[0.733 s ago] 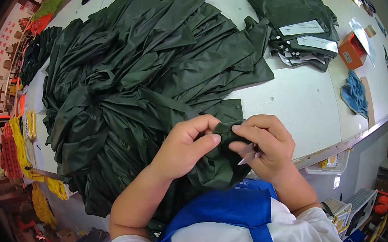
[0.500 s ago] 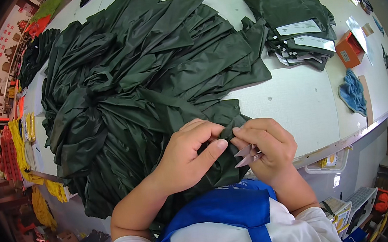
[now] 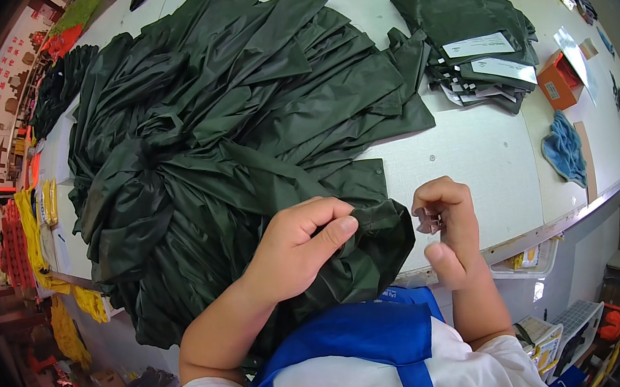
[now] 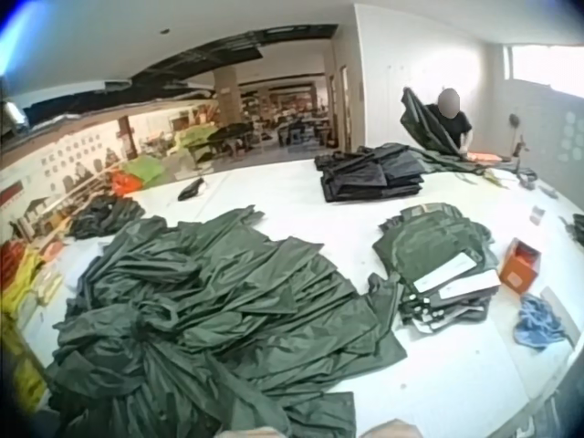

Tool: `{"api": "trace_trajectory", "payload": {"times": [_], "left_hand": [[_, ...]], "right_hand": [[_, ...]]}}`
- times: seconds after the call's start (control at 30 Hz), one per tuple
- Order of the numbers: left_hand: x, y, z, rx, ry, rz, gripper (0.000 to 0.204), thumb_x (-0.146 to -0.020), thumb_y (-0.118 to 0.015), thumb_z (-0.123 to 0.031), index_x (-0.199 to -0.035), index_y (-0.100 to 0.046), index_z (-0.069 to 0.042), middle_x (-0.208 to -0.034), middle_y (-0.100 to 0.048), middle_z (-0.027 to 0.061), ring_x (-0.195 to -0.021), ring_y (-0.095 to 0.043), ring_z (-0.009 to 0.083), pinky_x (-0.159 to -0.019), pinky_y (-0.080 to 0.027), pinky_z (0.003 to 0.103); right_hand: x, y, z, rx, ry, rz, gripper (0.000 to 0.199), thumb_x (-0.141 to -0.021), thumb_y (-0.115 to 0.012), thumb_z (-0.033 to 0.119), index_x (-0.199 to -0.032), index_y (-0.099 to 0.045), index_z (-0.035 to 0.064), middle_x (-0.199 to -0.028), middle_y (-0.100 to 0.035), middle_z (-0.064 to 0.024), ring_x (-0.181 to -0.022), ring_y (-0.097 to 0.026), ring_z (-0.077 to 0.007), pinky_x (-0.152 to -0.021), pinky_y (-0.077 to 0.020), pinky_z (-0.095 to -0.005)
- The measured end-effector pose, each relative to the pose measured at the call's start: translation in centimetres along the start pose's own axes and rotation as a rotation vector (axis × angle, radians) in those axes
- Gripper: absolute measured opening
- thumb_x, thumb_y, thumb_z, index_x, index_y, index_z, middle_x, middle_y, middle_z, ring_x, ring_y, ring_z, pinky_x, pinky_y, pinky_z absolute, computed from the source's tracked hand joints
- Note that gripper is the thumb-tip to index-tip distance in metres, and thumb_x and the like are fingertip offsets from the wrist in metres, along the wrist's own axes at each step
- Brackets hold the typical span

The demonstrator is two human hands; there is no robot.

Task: The person repeatedly picks up dark green fabric pieces from a pile on a white table, uses small scissors to trim edges or loose threads, and places the pieces back on the pile. The person handles the fabric one at a time and continues the trimming process throughout the clip.

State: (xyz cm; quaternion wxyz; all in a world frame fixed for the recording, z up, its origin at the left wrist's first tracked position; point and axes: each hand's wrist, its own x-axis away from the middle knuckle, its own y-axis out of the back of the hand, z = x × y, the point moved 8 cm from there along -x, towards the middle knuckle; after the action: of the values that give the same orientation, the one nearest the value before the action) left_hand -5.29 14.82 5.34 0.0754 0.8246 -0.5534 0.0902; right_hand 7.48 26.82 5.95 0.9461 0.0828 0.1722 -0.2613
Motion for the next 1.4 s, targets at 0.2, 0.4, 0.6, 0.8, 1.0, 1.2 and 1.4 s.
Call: {"api": "trace_trajectory", "payload": {"times": [0.2,0.4,0.6,0.8,1.0,1.2,1.4], "left_hand": [[0.0,0.0,0.7,0.077,0.019,0.002,0.023,-0.094,-0.054,-0.019,-0.094,-0.062,0.002,-0.07,-0.053,-0.0024,-0.065,-0.046,0.0047,-0.059,-0.038,0.021],[0.0,-0.2,0.7,0.051,0.045,-0.011,0.024,-0.094,-0.054,-0.02,-0.095,-0.063,0.002,-0.068,-0.053,-0.0023,-0.065,-0.047,0.0053,-0.058,-0.039,0.021],[0.2,-0.3,0.4,0.033,0.036,-0.019,0.024,-0.093,-0.054,-0.019,-0.095,-0.063,0.003,-0.073,-0.055,-0.0001,-0.066,-0.049,0.0067,-0.059,-0.04,0.022],[0.5,-0.6,0.5,0.014,0.059,-0.015,0.022,-0.091,-0.054,-0.015,-0.093,-0.063,0.005,-0.078,-0.055,0.0025,-0.067,-0.049,0.009,-0.062,-0.039,0.022],[0.2,-0.5,1.1,0.044,0.092,0.001,0.023,-0.092,-0.053,-0.016,-0.093,-0.064,0.005,-0.079,-0.056,0.0022,-0.068,-0.049,0.0089,-0.064,-0.039,0.022],[-0.1,-0.6,1.7,0.065,0.168,0.023,0.022,-0.091,-0.053,-0.017,-0.089,-0.063,0.002,-0.086,-0.057,0.0043,-0.074,-0.049,0.0104,-0.067,-0.04,0.023],[2.9,-3.8,8.9,-0.662,-0.023,0.611,0.024,-0.096,-0.044,-0.025,-0.097,-0.056,-0.005,-0.105,-0.057,0.0113,-0.102,-0.054,0.0295,-0.095,-0.036,0.043]], "right_hand": [[-1.0,-0.6,2.2,0.625,0.269,0.031,0.038,-0.062,-0.077,0.011,-0.096,-0.061,0.0071,-0.084,-0.061,-0.0035,-0.068,-0.054,-0.0187,-0.059,-0.0364,-0.0305],[-1.3,-1.2,3.0,0.633,0.332,0.042,0.035,-0.059,-0.078,0.011,-0.092,-0.065,0.0087,-0.082,-0.062,-0.0013,-0.065,-0.053,-0.0169,-0.059,-0.036,-0.0309],[-1.2,-1.6,3.3,0.623,0.322,0.032,0.033,-0.06,-0.078,0.012,-0.09,-0.066,0.0083,-0.081,-0.062,-0.001,-0.065,-0.054,-0.0158,-0.058,-0.0356,-0.03],[-1.4,-1.5,2.4,0.475,0.182,0.055,0.03,-0.062,-0.078,0.011,-0.089,-0.066,0.0078,-0.078,-0.062,-0.0016,-0.064,-0.055,-0.0166,-0.058,-0.0369,-0.0295],[-1.5,-1.5,2.6,0.523,0.229,0.056,0.029,-0.062,-0.078,0.011,-0.088,-0.066,0.0077,-0.078,-0.063,-0.0013,-0.063,-0.055,-0.0179,-0.06,-0.0388,-0.0295],[-1.4,-0.5,-0.5,0.212,0.105,0.007,0.026,-0.066,-0.077,0.007,-0.089,-0.065,0.0057,-0.08,-0.063,-0.0021,-0.065,-0.054,-0.0126,-0.059,-0.039,-0.0248],[-3.2,6.3,-15.7,-0.149,-0.487,-0.464,0.014,-0.084,-0.063,0.012,-0.094,-0.063,0.0017,-0.079,-0.056,0.001,-0.073,-0.048,-0.0065,-0.065,-0.0373,-0.0184]]}}
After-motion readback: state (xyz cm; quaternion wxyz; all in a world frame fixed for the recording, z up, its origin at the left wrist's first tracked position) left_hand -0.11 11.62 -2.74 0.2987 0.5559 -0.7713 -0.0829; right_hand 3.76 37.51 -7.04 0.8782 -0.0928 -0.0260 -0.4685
